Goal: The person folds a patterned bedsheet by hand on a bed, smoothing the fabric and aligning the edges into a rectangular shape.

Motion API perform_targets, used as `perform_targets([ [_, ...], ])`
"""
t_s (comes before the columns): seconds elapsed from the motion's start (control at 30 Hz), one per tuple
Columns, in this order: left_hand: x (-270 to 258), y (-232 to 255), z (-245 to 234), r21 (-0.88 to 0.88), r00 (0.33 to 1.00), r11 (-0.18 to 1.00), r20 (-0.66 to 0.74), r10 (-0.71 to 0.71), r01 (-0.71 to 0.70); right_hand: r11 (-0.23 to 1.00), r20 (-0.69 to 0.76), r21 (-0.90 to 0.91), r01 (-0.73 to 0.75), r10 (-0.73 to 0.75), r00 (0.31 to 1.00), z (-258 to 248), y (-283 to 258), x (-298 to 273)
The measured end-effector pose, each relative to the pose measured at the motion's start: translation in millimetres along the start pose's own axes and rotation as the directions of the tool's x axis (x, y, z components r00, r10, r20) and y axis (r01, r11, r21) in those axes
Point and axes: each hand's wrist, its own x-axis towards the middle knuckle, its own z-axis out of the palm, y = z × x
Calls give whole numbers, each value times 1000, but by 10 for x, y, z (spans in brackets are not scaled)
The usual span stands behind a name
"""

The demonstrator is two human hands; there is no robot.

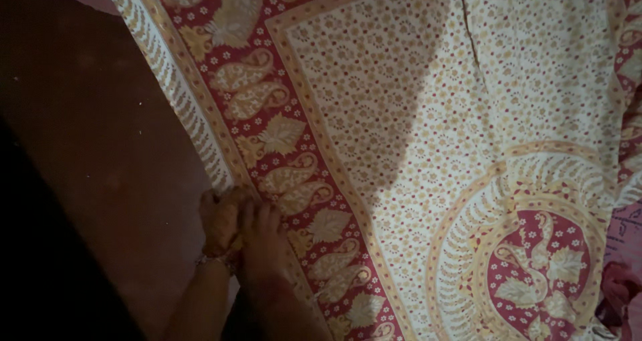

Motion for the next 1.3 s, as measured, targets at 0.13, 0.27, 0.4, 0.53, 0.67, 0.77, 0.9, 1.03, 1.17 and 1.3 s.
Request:
perform_targets([
  [0.13,36,-46,34,-158,986,973,31,-163,166,1000,-90,-12,17,-18,996,101,37,7],
  [0.27,-8,48,35,-238,970,941,22,-243,241,993,-118,76,89,-80,990,245,211,-17],
  [0.4,-36,144,58,-278,963,925,4,-269,259,944,-311,243,223,-142,940,205,260,-119],
  [0.53,20,254,81,-286,968,928,-15,-252,237,936,-274,295,192,-110,955,111,203,-207],
  [0.67,117,351,107,-288,975,935,-19,-220,205,941,-278,275,198,-119,953,158,207,-268],
  [0.77,180,372,104,-294,978,936,-12,-208,196,940,-262,266,214,-143,954,211,257,-326],
  [0.9,150,312,64,-295,976,933,4,-216,208,935,-247,273,228,-161,956,254,314,-381],
  [1.03,42,210,11,-291,973,930,14,-230,224,936,-346,221,272,-186,920,303,330,-447],
  [1.17,147,239,-149,-278,976,938,-1,-218,209,917,-321,275,290,-197,927,225,343,-491],
  [1.3,257,325,-170,-272,982,945,0,-190,183,912,-279,250,325,-253,926,189,411,-497],
])
